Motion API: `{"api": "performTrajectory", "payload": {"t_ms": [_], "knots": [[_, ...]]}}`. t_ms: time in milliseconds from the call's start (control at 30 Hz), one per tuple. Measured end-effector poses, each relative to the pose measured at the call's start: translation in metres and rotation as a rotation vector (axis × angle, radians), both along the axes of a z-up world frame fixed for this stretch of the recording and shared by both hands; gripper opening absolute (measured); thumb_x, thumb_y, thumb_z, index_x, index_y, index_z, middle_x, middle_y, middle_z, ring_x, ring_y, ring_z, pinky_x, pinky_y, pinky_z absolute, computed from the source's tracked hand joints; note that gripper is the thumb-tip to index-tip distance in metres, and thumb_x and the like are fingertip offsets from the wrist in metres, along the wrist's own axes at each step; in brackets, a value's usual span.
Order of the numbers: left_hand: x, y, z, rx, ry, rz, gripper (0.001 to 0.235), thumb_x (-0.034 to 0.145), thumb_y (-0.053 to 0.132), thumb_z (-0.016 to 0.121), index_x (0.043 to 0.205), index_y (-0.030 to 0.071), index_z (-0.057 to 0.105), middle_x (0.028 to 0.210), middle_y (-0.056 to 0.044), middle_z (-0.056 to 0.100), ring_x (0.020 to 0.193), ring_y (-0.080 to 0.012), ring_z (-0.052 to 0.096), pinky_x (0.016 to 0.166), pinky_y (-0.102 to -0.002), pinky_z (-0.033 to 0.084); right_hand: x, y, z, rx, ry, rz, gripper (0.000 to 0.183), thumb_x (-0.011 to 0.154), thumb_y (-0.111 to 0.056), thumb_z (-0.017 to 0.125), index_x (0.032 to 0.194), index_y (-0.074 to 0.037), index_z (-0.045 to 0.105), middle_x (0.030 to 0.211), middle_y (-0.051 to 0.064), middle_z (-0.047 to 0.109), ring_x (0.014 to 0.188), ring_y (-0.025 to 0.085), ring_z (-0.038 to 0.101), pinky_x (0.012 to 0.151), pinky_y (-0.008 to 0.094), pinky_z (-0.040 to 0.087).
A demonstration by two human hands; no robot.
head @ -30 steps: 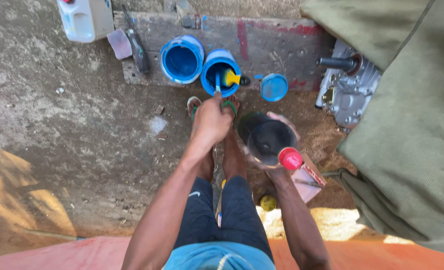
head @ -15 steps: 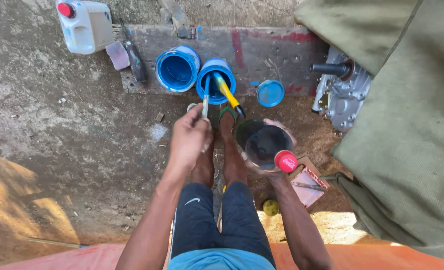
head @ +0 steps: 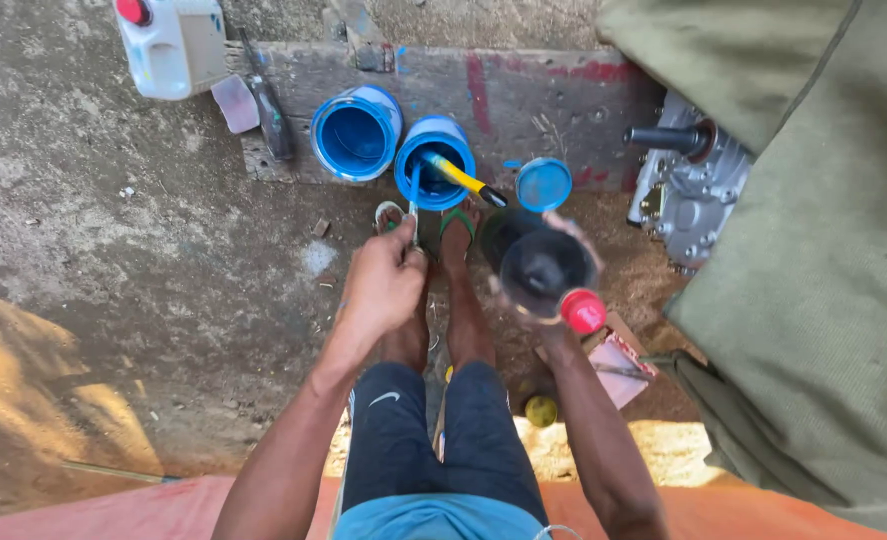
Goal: Mixing blue paint in a container and applying it to the interior of a boat hull using a paintbrush
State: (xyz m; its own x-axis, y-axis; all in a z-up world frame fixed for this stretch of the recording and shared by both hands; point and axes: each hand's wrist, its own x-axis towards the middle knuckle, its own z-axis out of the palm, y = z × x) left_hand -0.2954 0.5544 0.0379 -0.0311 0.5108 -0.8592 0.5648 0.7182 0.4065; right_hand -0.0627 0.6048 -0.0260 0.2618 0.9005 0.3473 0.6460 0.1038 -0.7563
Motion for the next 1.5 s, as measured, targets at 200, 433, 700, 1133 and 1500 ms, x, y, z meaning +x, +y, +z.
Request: {"api": "performTrajectory", "payload": {"t_ms": [200,433,700,1133,1500], "knots": [[-0.011,0.013,0.004,-0.003,0.064,-0.117,0.034,0.092,0.025,0.057,0.121,0.02,0.072,0.109,-0.025,0.073,0.115,-0.0497,0.062,0.094,-0.067,0.049,0.002,-0.002,-0.01,-0.057,0.079,-0.029,0.053,0.067,-0.018,0.104,0.106,-0.002,0.073,0.103,0.021,0.075,0.102,0.036,0.074,0.092,0.046,0.062],[-0.012,0.013,-0.004,-0.016,0.089,-0.256,0.045,0.086,0.023,0.058,0.129,0.024,0.071,0.105,-0.025,0.074,0.111,-0.0507,0.065,0.094,-0.068,0.05,0.001,-0.001,-0.042,-0.099,0.193,-0.03,0.052,0.067,-0.015,0.105,0.104,0.002,0.073,0.102,0.02,0.076,0.101,0.035,0.074,0.092,0.044,0.062],[-0.012,0.014,0.006,-0.049,0.149,-0.199,0.047,0.087,0.025,0.055,0.132,0.027,0.069,0.104,-0.028,0.074,0.112,-0.0522,0.064,0.094,-0.068,0.049,0.053,-0.099,-0.286,0.333,-0.792,0.101,0.056,0.059,-0.037,0.101,0.112,-0.031,0.083,0.117,0.018,0.073,0.112,0.037,0.07,0.109,0.055,0.048],[-0.012,0.021,0.028,-0.14,0.114,-0.186,0.057,0.089,0.027,0.051,0.144,0.019,0.06,0.117,-0.034,0.07,0.12,-0.0552,0.061,0.1,-0.069,0.049,-0.07,-0.133,-0.061,-0.301,0.268,0.075,0.093,0.077,-0.046,0.093,0.144,0.001,0.052,0.103,0.012,0.068,0.088,0.022,0.068,0.081,0.037,0.059],[-0.017,0.024,0.053,-0.133,0.06,-0.162,0.056,0.091,0.027,0.05,0.146,0.02,0.059,0.122,-0.036,0.066,0.124,-0.0546,0.059,0.103,-0.066,0.049,-0.108,-0.101,-0.028,-0.137,-0.173,0.102,0.01,0.087,-0.015,0.085,0.092,-0.011,0.076,0.078,0.001,0.071,0.067,0.018,0.072,0.059,0.028,0.059]]}}
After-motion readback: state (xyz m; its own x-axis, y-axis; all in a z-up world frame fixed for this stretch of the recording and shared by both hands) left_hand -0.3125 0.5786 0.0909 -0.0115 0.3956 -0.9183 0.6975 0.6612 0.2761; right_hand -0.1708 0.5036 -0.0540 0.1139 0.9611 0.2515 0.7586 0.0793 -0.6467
